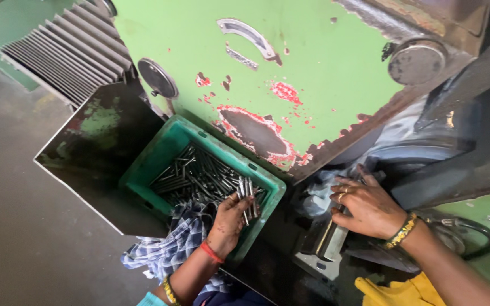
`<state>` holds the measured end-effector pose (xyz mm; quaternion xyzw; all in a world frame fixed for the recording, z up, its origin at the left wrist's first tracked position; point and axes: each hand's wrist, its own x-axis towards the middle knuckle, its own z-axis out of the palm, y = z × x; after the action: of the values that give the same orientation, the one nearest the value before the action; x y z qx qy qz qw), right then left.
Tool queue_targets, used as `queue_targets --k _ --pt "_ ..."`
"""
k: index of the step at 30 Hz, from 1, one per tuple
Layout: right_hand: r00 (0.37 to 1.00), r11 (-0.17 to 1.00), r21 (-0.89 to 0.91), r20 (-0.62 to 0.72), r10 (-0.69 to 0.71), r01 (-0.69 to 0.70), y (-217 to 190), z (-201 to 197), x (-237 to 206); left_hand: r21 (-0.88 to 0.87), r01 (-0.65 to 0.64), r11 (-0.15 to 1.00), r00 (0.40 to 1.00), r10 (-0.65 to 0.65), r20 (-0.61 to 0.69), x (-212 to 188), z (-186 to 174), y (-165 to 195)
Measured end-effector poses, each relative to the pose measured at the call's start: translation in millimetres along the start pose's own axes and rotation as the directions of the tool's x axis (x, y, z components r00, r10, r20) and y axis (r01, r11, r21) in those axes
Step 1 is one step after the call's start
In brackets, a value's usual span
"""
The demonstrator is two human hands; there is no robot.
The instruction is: The person repeatedly picks up small metal rods from a green bin and presses them against a rotating grinding wheel. After each contact, the person returns the rod to the bin and selects another. The process is continuous and repetitive throughout the clip.
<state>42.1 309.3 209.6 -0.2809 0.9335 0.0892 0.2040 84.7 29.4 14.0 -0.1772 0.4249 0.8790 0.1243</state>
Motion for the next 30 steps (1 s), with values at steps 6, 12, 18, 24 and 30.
queue_targets --k 6,12,18,24,30 --pt "0.996 0.996 0.049 -0.058 -0.067 0.069 11 7 3 0.008 0.057 0.998 0.998 -0.057 -0.004 -11 5 11" --pt "0.964 0.975 0.13 -0.223 -0.146 0.178 23 22 4 0.066 0.028 0.997 0.999 -0.03 0.022 -21 13 19" --pt "0.948 0.972 0.167 -0.297 -0.111 0.166 25 28 6 0.137 -0.057 0.989 0.985 0.033 0.171 -35 33 21" --pt "0.911 0.962 0.186 -0.395 -0.115 0.202 27 28 8 0.292 0.118 0.949 0.958 -0.186 0.216 -48 74 23" --pt "0.949 0.973 0.203 -0.311 -0.045 0.113 28 28 12 0.331 0.171 0.928 0.898 -0.285 0.336 -48 114 11"
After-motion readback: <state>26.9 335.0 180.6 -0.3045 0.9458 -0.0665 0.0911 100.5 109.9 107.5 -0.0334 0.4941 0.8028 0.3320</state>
